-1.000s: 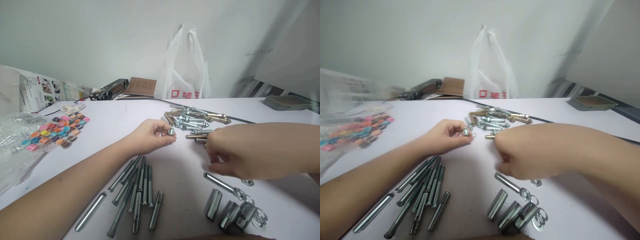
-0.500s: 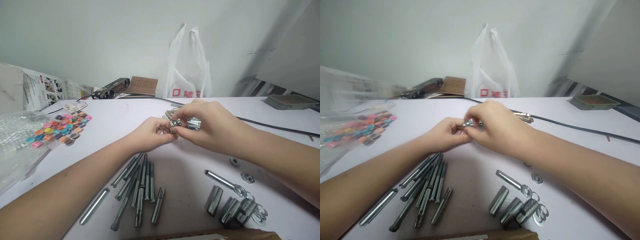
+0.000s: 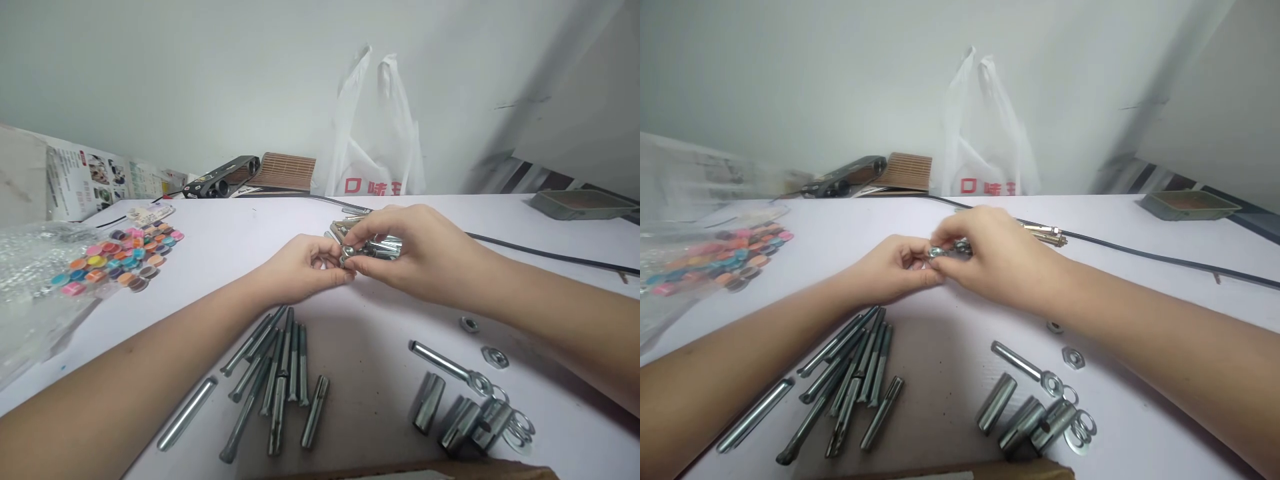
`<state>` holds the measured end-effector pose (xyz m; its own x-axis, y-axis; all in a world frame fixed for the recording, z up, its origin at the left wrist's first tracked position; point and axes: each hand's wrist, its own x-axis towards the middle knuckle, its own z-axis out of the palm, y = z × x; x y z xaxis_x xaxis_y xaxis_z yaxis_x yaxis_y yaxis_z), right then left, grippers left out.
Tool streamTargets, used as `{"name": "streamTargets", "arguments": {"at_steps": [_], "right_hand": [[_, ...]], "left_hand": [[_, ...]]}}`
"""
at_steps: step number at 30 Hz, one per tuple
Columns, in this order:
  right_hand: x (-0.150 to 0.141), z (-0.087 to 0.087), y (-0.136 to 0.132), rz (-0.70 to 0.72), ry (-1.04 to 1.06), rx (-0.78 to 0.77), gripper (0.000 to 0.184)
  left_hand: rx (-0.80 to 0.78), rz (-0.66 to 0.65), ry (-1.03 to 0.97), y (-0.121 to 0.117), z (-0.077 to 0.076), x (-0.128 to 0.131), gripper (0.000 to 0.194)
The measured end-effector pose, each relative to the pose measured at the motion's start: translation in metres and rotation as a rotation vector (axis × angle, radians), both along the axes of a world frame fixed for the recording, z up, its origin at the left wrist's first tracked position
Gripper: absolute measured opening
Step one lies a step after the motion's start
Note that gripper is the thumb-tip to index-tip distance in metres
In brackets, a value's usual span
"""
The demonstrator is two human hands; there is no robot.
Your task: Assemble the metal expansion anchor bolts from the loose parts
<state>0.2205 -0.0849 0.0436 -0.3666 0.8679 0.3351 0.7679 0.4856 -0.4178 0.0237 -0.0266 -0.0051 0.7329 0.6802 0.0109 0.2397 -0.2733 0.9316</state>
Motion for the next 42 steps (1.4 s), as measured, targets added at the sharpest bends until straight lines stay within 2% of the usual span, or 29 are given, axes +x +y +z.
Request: {"name": "streamTargets", "arguments": {"at_steps": [5,9,12,15,18,19,21,23,25,27,29,31,34,35,39,42], "right_hand": [[-0.001,0.001,0.002,0.061,-0.033,-0.017,0.021],[-0.001,0.0,0.003,-0.012,-0.028,-0.055,0.018],[-0.001,0.0,0.002,-0.025,-0.02,-0.034,0.035],[0.001,0.004,-0.002,0.017,0.02,-0.095,0.034],[0.004,0.007,-0.006,-0.047,0.195,-0.2,0.063],[0.004,0.007,-0.007,-0.057,0.255,-0.195,0.065],[0.005,0.006,-0.007,-0.005,0.312,-0.162,0.058],[0.004,0.003,-0.005,0.111,0.286,-0.169,0.046],[0.005,0.001,-0.004,0.193,0.25,-0.21,0.046],[0.006,0.001,-0.003,0.132,0.289,-0.26,0.062],[0.007,0.003,-0.005,-0.015,0.379,-0.255,0.072],[0.006,0.005,-0.007,-0.077,0.4,-0.209,0.063],[0.001,0.003,-0.008,-0.029,0.232,-0.178,0.028],[-0.001,0.001,-0.007,-0.006,0.167,-0.153,0.023],[-0.004,-0.006,-0.003,0.058,0.037,0.042,0.019],[-0.003,-0.006,-0.001,0.15,-0.017,0.109,0.021]], "left_hand": [[0.028,-0.006,0.015,0.0,0.001,0.0,0.027],[0.018,0.024,0.027,-0.001,0.004,0.0,0.027],[0.0,0.041,0.032,-0.002,0.006,0.001,0.03],[0.0,0.039,0.037,-0.001,0.005,0.001,0.027],[-0.02,0.025,0.016,0.0,0.003,0.0,0.026],[-0.031,0.021,0.011,0.0,0.003,0.0,0.027],[-0.044,0.023,0.008,0.0,0.002,-0.001,0.029],[-0.013,0.022,0.023,0.0,0.002,-0.001,0.028],[0.014,0.019,0.043,0.0,0.003,-0.001,0.027],[0.011,0.035,0.057,0.0,0.003,-0.001,0.029],[-0.025,0.057,0.061,0.0,0.003,-0.001,0.033],[-0.033,0.049,0.06,0.0,0.003,-0.001,0.032],[-0.006,0.034,0.048,-0.001,0.004,-0.001,0.026],[0.006,0.038,0.047,-0.002,0.004,-0.001,0.026],[0.044,0.025,0.055,0.0,0.002,-0.002,0.029],[0.084,-0.036,0.045,0.002,0.0,-0.002,0.028]]}}
